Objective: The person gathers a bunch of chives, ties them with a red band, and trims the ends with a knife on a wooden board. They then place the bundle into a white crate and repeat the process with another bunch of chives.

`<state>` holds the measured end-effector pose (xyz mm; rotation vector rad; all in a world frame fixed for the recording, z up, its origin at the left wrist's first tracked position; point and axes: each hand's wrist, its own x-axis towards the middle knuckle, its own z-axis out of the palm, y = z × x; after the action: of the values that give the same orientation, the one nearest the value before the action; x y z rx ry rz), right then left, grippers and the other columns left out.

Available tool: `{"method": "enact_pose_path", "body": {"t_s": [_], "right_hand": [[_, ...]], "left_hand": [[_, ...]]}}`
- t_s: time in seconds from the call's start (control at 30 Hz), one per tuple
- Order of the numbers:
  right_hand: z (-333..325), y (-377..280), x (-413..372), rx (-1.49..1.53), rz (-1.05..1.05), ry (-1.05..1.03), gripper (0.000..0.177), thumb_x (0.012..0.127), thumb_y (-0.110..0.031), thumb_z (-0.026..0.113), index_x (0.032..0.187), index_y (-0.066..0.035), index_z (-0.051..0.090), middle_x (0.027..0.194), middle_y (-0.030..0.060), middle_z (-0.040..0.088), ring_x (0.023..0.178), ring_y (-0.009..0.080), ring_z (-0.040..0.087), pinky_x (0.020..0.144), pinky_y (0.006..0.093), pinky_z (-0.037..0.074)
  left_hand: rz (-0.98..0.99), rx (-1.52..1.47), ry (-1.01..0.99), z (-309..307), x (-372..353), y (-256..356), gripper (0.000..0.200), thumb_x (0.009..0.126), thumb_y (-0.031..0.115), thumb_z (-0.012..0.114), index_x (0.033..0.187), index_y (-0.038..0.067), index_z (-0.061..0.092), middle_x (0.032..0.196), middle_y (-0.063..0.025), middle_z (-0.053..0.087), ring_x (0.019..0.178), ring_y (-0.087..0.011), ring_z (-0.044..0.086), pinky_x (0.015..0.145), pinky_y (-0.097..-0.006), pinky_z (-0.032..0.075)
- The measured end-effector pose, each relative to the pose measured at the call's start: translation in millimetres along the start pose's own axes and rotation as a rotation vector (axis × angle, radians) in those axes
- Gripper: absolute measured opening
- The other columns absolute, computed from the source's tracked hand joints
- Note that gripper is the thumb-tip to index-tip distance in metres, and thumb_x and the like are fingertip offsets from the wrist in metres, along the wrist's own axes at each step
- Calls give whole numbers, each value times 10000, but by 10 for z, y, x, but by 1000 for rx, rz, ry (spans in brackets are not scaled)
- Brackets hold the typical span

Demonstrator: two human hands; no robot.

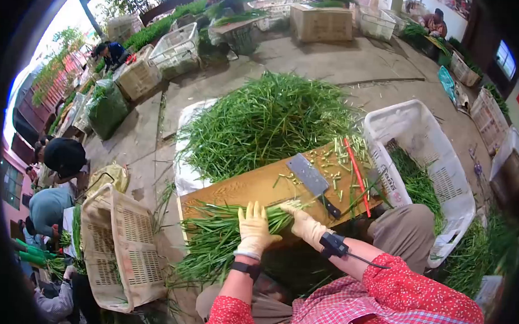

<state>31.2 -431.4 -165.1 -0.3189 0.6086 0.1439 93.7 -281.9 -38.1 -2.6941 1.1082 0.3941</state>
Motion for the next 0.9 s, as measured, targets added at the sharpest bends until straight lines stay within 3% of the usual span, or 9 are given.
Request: {"method": "enact_pose_path", "body": {"t_s": [0.1,0.17,0.3,0.33,0.5,0.53,0.7,0.77,0.9], "right_hand": [[-431,96,419,-281,-134,-91,272,939,-230,678,1166,-84,657,1145,60,696,982,172,659,899,319,527],[22,-122,42,-278,-59,-27,311,933,-270,691,1181,-87,650,1106,51,694,958,167,655,861,323,530],[940,-657,-1018,-1071,60,186,388,928,-355,696,1180,-64,647,988,33,698,886,166,654,777,334,541],[658,-751,-908,-1305,65,132,380,928,-368,680,1139,-52,666,939,29,705,827,164,660,733,318,542],[98,-1036,-951,-1311,-792,494,317,943,-266,639,1126,-8,662,903,86,717,815,149,668,755,297,532],[72,-1044,-934,-1298,-920,468,346,967,-250,624,1214,-7,619,1026,122,711,891,185,671,808,308,529],[0,-574,-566,-1109,-942,405,480,994,-261,594,1363,28,490,1237,218,628,1113,310,634,969,374,491],[207,-267,-656,-1556,-990,375,533,987,-265,593,1404,33,448,1278,252,593,1187,377,585,1040,405,446],[221,-54,-626,-1301,-920,388,516,963,-249,606,1363,52,479,1342,271,548,1264,379,528,1090,408,395]], "left_hand": [[66,-26,135,-195,110,13,1305,551,681,822,1553,78,244,1590,-139,310,1490,-308,237,1201,-554,146],[43,-123,85,-49,206,-12,1245,581,618,842,1543,78,264,1547,-143,371,1448,-312,319,1178,-550,208],[40,-321,13,267,361,-66,1184,598,519,876,1529,87,286,1403,-124,515,1309,-292,490,1109,-516,335],[51,-271,136,347,318,-33,1143,614,502,872,1517,92,304,1278,-95,578,1219,-264,546,1062,-480,383],[5,-236,43,162,298,33,1196,579,520,885,1521,84,291,1361,-95,544,1264,-272,516,1075,-468,371],[5,-231,36,146,286,39,1211,574,528,885,1525,84,282,1380,-97,532,1278,-273,506,1081,-471,366],[26,-235,62,74,197,71,1265,569,558,878,1546,84,229,1515,-108,413,1383,-281,412,1124,-504,325],[33,-240,47,1,149,78,1260,596,572,862,1555,89,204,1566,-106,350,1429,-286,359,1143,-530,302],[11,-177,-20,70,168,61,1260,598,590,853,1562,108,201,1592,-102,306,1451,-310,317,1143,-556,288]]}}
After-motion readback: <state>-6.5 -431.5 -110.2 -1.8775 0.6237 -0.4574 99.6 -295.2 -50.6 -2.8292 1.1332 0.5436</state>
